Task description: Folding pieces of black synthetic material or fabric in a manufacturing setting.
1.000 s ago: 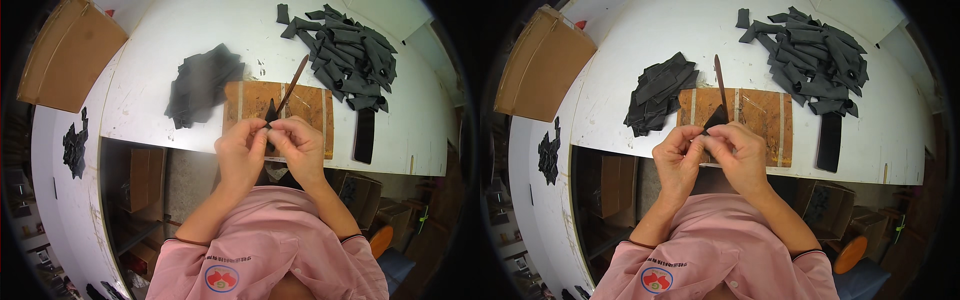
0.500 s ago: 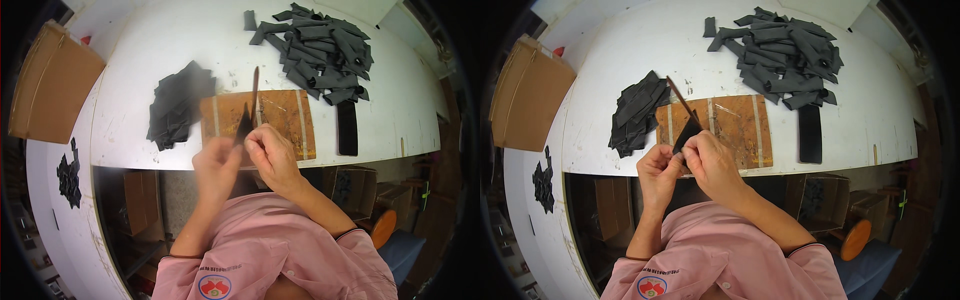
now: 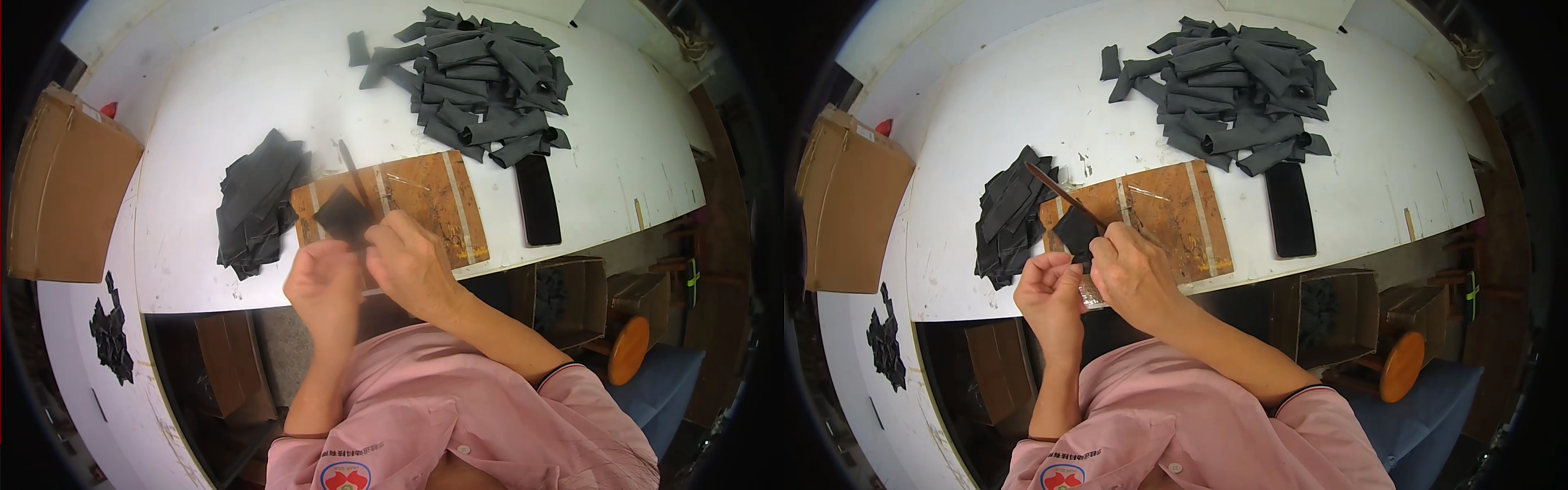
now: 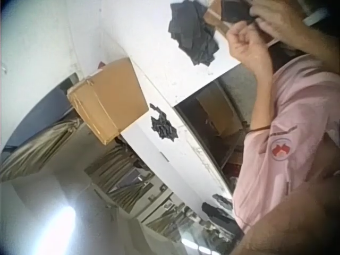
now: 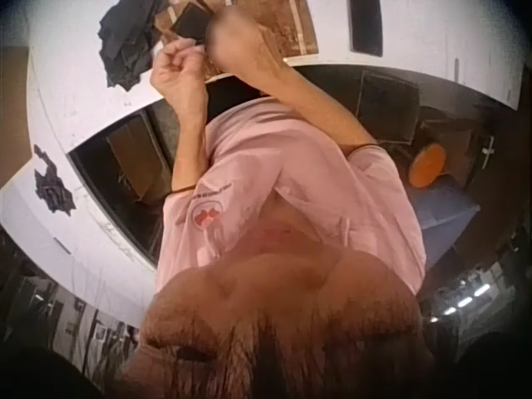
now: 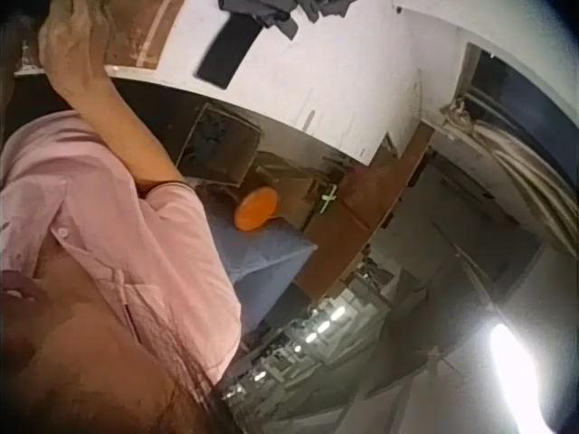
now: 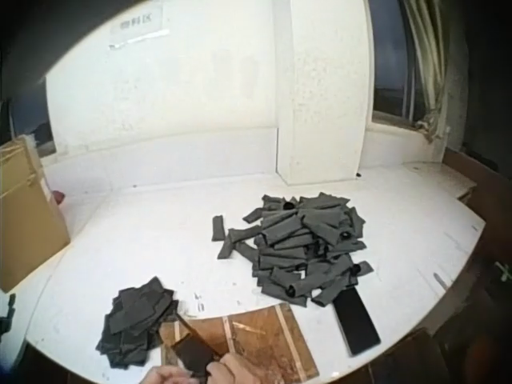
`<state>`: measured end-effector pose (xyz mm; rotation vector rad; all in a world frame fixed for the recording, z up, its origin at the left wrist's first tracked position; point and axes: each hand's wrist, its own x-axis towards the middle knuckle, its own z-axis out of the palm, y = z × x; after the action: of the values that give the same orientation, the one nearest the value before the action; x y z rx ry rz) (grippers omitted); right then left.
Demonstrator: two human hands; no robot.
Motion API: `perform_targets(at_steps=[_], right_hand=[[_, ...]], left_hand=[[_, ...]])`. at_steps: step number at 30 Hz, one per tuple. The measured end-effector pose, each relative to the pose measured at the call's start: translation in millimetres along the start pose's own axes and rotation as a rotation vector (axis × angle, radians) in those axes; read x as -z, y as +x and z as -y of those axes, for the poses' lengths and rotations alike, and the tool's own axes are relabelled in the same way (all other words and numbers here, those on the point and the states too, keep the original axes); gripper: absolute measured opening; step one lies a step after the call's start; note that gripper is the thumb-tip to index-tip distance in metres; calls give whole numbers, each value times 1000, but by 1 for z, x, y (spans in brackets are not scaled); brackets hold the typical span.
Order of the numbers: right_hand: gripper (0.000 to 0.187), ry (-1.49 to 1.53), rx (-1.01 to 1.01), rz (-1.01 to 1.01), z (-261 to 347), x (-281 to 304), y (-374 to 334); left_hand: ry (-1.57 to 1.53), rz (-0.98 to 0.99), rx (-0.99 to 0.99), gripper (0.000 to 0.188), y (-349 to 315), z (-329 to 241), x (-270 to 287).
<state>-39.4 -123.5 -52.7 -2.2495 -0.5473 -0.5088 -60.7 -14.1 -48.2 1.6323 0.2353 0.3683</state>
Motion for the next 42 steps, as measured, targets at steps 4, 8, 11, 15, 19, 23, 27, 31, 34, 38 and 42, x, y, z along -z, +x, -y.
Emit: perform_targets(at_steps=[4, 8, 11, 15, 19, 23, 27, 31, 34, 38, 42], right_hand=[[10, 424, -215, 42, -10, 4, 0], [4, 1383, -805, 346, -10, 19, 5], [5, 1630, -890, 383, -4, 20, 4], [15, 1476, -717, 331, 3, 16, 5], [17, 1209, -631, 276, -2, 19, 7], [16, 1450, -755, 241, 6, 28, 10], [14, 1450, -375, 202, 4, 27, 12], [11, 1225, -182, 92, 0, 36, 28], [10, 982, -61, 60, 11, 49, 40], [13, 625, 34, 18, 23, 66, 56], [15, 679, -196, 80, 34, 80, 78]], left_hand=[[-630, 265, 427, 15, 15, -1, 16], [-835, 473, 563, 19, 18, -14, 20], [-483, 289, 383, 18, 17, -10, 17], [-192, 71, 45, 17, 6, -16, -1], [-475, 223, 178, 21, 10, -18, 11], [-1058, 558, 500, 36, 4, -36, 16], [-1188, 933, 414, 57, 5, -46, 18], [-288, 352, 28, 34, -8, -59, 3], [-79, 217, -190, 21, -4, -51, 2], [-34, 122, -568, 15, 13, -57, -1], [-517, 297, -33, 22, 30, -78, 3]])
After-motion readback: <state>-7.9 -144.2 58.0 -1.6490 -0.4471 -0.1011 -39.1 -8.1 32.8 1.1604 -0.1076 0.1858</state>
